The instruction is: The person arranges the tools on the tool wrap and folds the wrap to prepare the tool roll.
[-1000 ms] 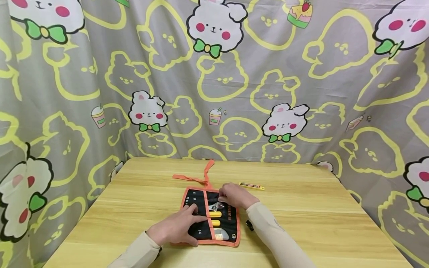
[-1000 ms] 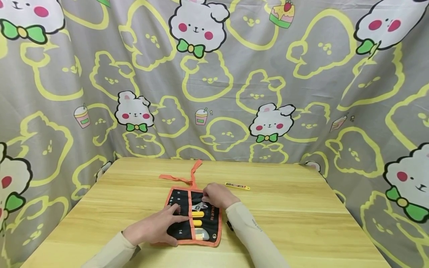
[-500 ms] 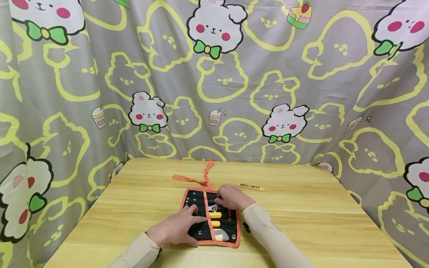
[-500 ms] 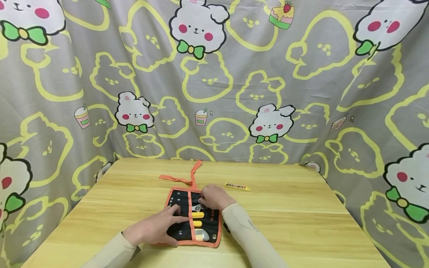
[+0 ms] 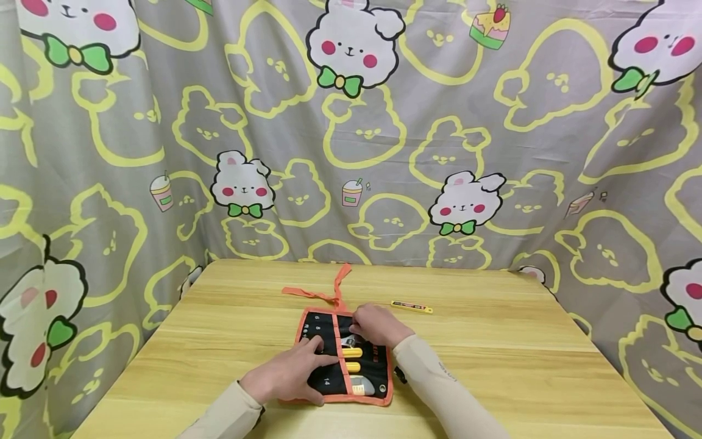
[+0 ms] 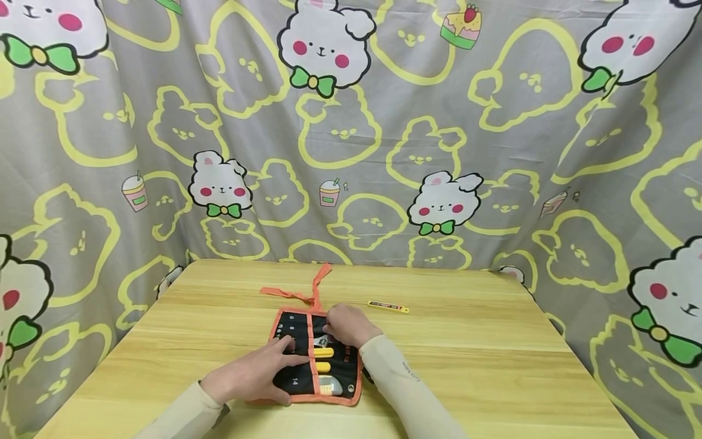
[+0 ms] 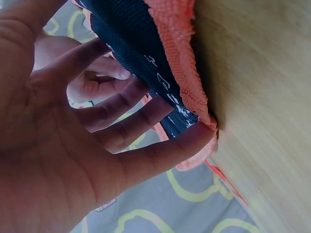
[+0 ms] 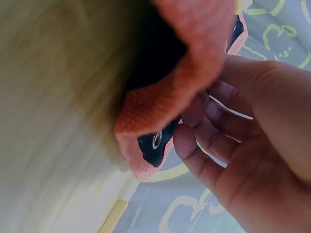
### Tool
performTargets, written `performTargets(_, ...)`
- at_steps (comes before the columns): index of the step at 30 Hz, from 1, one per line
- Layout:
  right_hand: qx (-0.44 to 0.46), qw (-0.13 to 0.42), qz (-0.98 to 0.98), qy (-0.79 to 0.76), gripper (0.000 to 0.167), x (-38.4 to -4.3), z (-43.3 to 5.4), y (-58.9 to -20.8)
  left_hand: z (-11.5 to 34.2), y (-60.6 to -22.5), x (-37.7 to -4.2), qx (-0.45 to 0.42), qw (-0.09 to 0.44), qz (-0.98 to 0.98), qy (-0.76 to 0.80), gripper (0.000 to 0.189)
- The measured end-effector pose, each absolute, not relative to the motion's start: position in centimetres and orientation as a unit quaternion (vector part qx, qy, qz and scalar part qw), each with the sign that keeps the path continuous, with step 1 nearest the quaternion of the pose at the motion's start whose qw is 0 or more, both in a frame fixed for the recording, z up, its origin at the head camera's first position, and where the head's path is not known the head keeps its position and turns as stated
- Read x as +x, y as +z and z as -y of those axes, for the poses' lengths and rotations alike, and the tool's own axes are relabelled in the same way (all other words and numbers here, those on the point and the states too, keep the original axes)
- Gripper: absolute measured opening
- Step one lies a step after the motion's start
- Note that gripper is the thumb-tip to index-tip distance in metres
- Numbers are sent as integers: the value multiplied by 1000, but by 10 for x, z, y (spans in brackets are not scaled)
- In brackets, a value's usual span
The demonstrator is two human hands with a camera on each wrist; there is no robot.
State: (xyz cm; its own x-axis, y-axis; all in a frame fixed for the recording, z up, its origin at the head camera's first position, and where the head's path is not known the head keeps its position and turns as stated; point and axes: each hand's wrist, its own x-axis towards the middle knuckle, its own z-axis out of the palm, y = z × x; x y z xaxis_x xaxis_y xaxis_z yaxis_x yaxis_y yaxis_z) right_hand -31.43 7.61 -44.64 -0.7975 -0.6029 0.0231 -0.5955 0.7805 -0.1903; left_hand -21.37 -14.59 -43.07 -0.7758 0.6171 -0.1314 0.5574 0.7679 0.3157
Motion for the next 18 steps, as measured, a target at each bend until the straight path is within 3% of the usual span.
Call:
performTargets(11, -315, 20, -941, -120, 17, -314, -80, -448, 146, -430, -214, 316, 116, -932, 134, 68)
performTargets(18, -331, 19, -937, -116, 17, -315, -75, -446, 147, -431, -214, 318, 115, -931, 140, 68)
